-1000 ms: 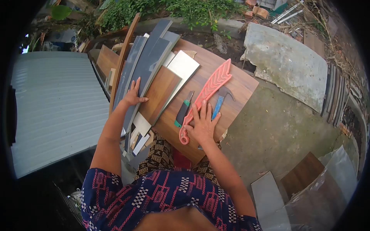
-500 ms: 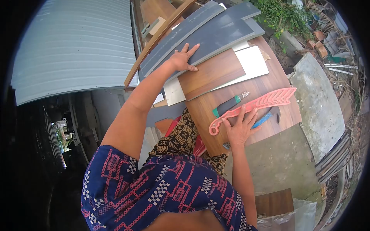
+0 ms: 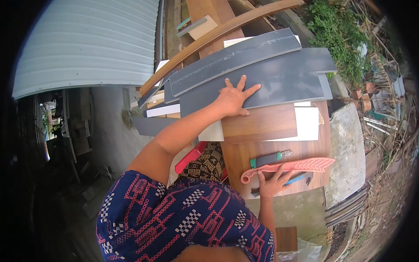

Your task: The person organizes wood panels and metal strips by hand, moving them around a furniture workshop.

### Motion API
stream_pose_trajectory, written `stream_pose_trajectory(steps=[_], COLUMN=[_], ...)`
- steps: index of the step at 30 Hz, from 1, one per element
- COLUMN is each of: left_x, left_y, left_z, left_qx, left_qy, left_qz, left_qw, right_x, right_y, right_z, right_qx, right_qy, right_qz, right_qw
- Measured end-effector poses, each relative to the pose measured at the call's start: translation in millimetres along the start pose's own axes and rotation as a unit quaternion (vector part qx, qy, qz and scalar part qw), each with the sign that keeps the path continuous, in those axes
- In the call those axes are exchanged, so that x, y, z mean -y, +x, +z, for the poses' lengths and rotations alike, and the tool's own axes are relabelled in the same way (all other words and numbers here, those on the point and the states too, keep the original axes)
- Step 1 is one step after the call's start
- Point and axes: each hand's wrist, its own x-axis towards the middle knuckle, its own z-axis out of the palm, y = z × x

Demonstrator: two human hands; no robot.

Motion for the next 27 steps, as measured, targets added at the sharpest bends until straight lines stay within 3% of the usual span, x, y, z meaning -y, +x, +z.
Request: stream_pose_trajectory(steps=[2,6,9,12,14,16,18,20,22,25,27], left_x=[4,16,19,12,8,6,7,9,11,24,30], left_y=[3,-26,-80,-148,-194,-243,-288,-318,-332,-339,-333], left_z=[11,41,77,128,173,223,265,292,330,366,379], left_qx=[-0.016,-0.196,-0.35,-0.386,-0.344,-0.253,-0.134,0.016,0.061,0.112,0.1], left_qy=[-0.044,-0.295,-0.242,-0.265,-0.307,-0.274,-0.268,-0.296,-0.31,-0.384,-0.418], left_qz=[-0.002,0.01,-0.028,-0.126,-0.182,-0.232,-0.259,-0.313,-0.382,-0.386,-0.366], left_qw=[0.999,0.935,0.905,0.875,0.869,0.899,0.918,0.902,0.869,0.831,0.826], right_x=[-9,-12,-13,-11,-7,-2,-2,-4,-5,-6,-12], right_y=[3,4,4,5,6,5,4,0,2,4,4], right_z=[17,23,20,22,15,11,12,16,19,26,31], right_qx=[-0.006,0.011,0.025,0.038,0.059,0.061,0.072,0.046,0.04,0.03,-0.005], right_qy=[-0.014,-0.039,-0.054,-0.045,-0.046,-0.058,-0.074,-0.054,-0.078,-0.099,-0.083], right_qz=[-0.004,0.009,0.017,0.027,0.038,0.044,0.047,0.03,0.035,0.038,0.015], right_qw=[1.0,0.999,0.998,0.998,0.996,0.996,0.994,0.997,0.996,0.994,0.996])
